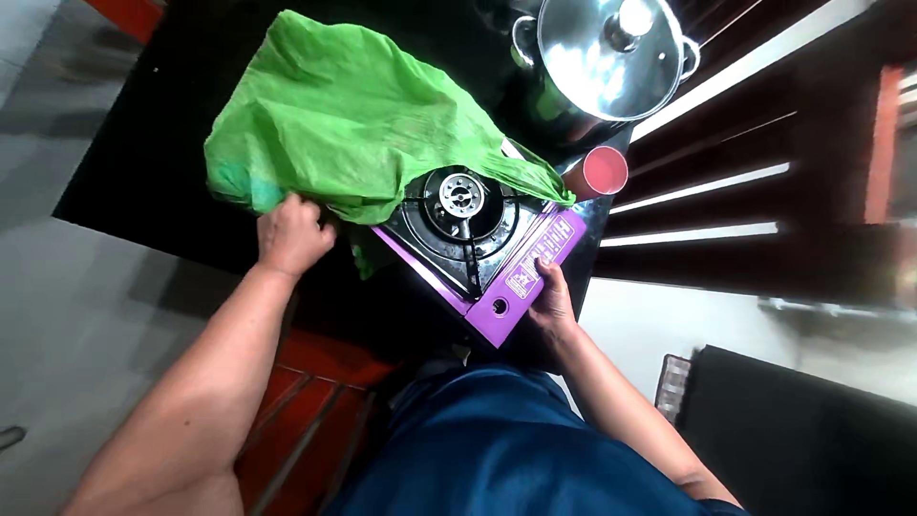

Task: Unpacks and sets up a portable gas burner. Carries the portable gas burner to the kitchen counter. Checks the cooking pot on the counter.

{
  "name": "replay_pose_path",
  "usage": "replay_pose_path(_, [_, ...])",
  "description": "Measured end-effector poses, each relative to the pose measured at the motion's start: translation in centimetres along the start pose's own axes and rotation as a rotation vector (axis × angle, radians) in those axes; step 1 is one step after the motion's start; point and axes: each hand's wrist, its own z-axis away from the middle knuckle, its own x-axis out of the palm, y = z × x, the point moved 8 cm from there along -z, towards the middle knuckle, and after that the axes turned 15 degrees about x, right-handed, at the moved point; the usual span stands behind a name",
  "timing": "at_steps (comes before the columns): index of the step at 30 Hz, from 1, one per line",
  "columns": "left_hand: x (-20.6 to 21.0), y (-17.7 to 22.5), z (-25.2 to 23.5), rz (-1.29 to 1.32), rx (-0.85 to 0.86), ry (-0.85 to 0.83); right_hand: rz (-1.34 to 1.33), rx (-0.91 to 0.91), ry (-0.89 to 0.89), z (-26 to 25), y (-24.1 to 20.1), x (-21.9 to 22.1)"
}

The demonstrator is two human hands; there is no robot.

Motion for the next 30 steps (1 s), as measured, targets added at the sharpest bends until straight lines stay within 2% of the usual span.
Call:
replay_pose_path(2, [-0.4, -0.9, -1.0, -0.01, -0.17, -0.102, 0.013, -0.007, 0.004, 0.2, 0.1, -0.1])
replay_pose_path(5, [-0.9, -1.5, -2.6, -0.055, -0.266, -0.165, 0.05, -0.014, 0.006, 0.4, 0.6, -0.4])
replay_pose_path(10, [-1.4, -2.7, -6.3, 0.064, -0.408, -0.063, 0.014, 0.019, 0.03, 0.8, 1.8, -0.7])
replay_pose_path(12, [-1.4, -2.4, -7.4, 0.097, -0.341, -0.075, 0.022, 0.053, 0.029, 1.1, 2.1, -0.8])
replay_pose_path(15, [-1.5, -1.3, -7.6, 0.011, -0.122, -0.254, -0.001, 0.079, 0.001, 1.0, 2.1, -1.1])
replay_pose_path(17, [-2.9, -0.7, -6.9, -0.009, -0.127, -0.347, 0.0, 0.093, 0.003, 0.9, 2.0, -1.1])
replay_pose_path(19, [-5.7, 0.6, -5.7, -0.039, -0.113, -0.303, 0.014, 0.11, 0.014, 0.9, 2.0, -1.2])
replay_pose_path(22, [-10.5, 7.4, -5.0, -0.079, -0.005, -0.029, 0.043, 0.134, 0.047, 0.8, 2.0, -1.2])
replay_pose_path(24, [-10.9, 14.8, -5.9, 0.002, 0.235, 0.101, 0.042, 0.141, 0.065, 0.7, 1.9, -1.2])
replay_pose_path(25, [-9.6, 18.5, -6.5, 0.049, 0.394, 0.124, 0.033, 0.143, 0.066, 0.6, 1.9, -1.2])
replay_pose_path(27, [-4.8, 24.2, -8.0, 0.092, 0.646, 0.057, 0.017, 0.137, 0.061, 0.5, 1.9, -1.2])
replay_pose_path(30, [0.8, 28.5, -10.9, 0.096, 0.82, -0.058, 0.012, 0.119, 0.078, 0.5, 1.8, -1.1])
